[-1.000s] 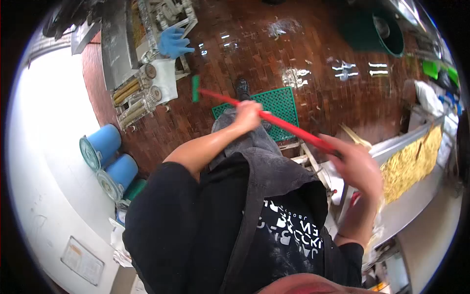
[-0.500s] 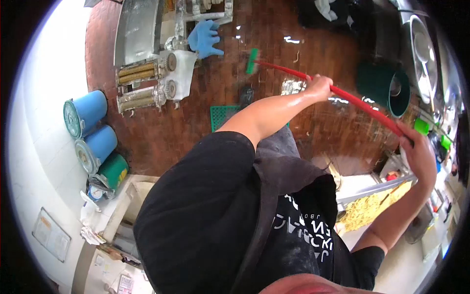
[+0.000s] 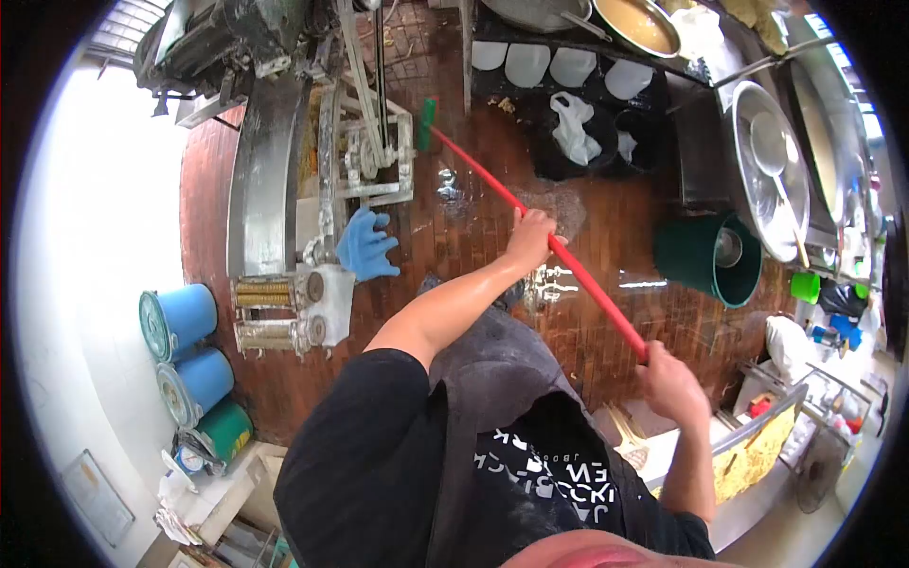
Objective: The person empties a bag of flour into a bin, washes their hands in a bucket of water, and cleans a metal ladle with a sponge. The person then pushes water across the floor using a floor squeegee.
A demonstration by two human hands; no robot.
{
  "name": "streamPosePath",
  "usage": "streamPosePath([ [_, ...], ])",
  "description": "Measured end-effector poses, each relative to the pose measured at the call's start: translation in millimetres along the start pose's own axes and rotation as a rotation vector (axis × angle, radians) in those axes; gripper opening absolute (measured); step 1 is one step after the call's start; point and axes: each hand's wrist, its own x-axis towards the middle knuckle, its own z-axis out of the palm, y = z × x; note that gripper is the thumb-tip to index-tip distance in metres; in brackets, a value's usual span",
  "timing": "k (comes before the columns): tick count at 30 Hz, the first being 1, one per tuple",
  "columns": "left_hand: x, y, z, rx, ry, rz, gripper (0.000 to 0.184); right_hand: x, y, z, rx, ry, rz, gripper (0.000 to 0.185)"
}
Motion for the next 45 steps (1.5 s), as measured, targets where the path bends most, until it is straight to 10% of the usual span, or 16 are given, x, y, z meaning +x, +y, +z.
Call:
streamPosePath([
  [14, 219, -319, -65, 0.368, -0.084, -0.177, 0.049, 411, -185, 46, 0.63, 0.305, -0.243, 0.03],
  [19, 293, -462, -28, -0.321, 0.427, -0.757, 0.039, 575, -265, 14, 0.691, 0.345, -0.305, 0.029],
  [26, 403, -508, -68, -0.908, 0.304, -1.066, 0.056, 785, -364, -43, 0.879, 0.242, -0.431, 0.035],
  [31, 420, -563, -25, -0.096, 0.147, -0.965, 0.052, 811, -354, -32, 0.594, 0.067, -0.285, 0.05],
  [38, 290, -432, 51, -0.168, 0.181, -1.141, 0.031, 659, -230, 75, 0.378, 0.018, -0.291, 0.036],
  [45, 140, -250, 64, -0.607, 0.057, -1.316, 0.047, 444, -158, 97, 0.529, -0.11, 0.242, 0.036],
])
